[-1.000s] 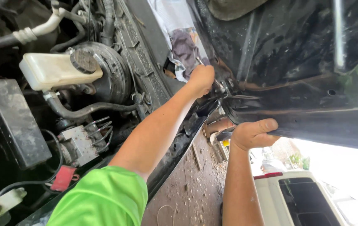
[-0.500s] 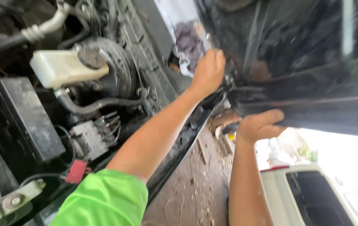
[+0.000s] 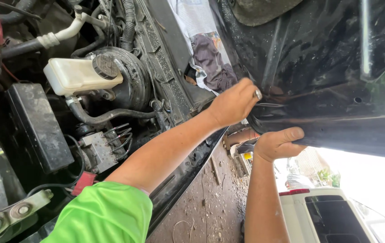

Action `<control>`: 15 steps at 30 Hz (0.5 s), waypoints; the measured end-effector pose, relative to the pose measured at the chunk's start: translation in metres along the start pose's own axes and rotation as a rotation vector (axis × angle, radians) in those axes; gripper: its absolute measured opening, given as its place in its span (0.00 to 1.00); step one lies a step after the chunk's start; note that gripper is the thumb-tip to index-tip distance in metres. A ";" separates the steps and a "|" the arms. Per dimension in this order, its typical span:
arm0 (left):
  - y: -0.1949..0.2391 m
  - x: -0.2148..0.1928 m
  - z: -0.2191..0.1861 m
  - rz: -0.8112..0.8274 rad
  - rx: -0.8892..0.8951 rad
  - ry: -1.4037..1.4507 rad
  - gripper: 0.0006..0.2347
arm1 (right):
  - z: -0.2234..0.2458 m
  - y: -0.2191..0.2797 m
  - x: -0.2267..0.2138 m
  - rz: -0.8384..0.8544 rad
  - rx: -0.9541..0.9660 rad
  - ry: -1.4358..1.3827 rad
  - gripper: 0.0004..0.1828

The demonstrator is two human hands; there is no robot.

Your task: The person uses a wrench to tighten bolts on the car's hood hinge area. They repeatedly adjust the tool and their grip to secure the fasteners while the hood is open.

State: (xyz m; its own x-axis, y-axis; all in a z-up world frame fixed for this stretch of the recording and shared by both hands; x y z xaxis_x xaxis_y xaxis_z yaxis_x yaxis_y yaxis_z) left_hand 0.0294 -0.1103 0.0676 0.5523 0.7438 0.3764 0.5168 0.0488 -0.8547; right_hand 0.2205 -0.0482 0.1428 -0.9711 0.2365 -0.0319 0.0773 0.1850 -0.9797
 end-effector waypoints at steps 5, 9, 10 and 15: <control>0.006 0.008 -0.010 0.020 -0.016 0.019 0.09 | 0.008 -0.004 0.000 -0.034 -0.033 0.049 0.38; 0.015 0.016 -0.018 0.014 -0.010 0.021 0.11 | 0.003 -0.002 0.001 -0.048 -0.015 0.029 0.38; 0.020 0.024 -0.022 0.044 -0.006 0.011 0.12 | -0.001 -0.001 0.000 -0.052 0.008 0.021 0.38; 0.026 0.030 -0.040 0.160 -0.001 -0.022 0.13 | -0.011 0.002 -0.003 -0.027 0.068 -0.063 0.38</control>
State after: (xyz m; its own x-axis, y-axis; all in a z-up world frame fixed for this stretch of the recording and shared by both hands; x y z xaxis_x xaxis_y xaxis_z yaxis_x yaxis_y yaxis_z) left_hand 0.0856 -0.1134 0.0712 0.6130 0.7565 0.2278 0.4242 -0.0719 -0.9027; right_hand 0.2260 -0.0383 0.1433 -0.9850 0.1716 -0.0159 0.0377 0.1244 -0.9915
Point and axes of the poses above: each hand's wrist, its own y-axis away from the middle knuckle, its own x-axis out of the palm, z = x × y, the point moved 9 cm from there along -y, towards the middle knuckle, and after that the axes turned 5 degrees about z, right-handed, at the moved point
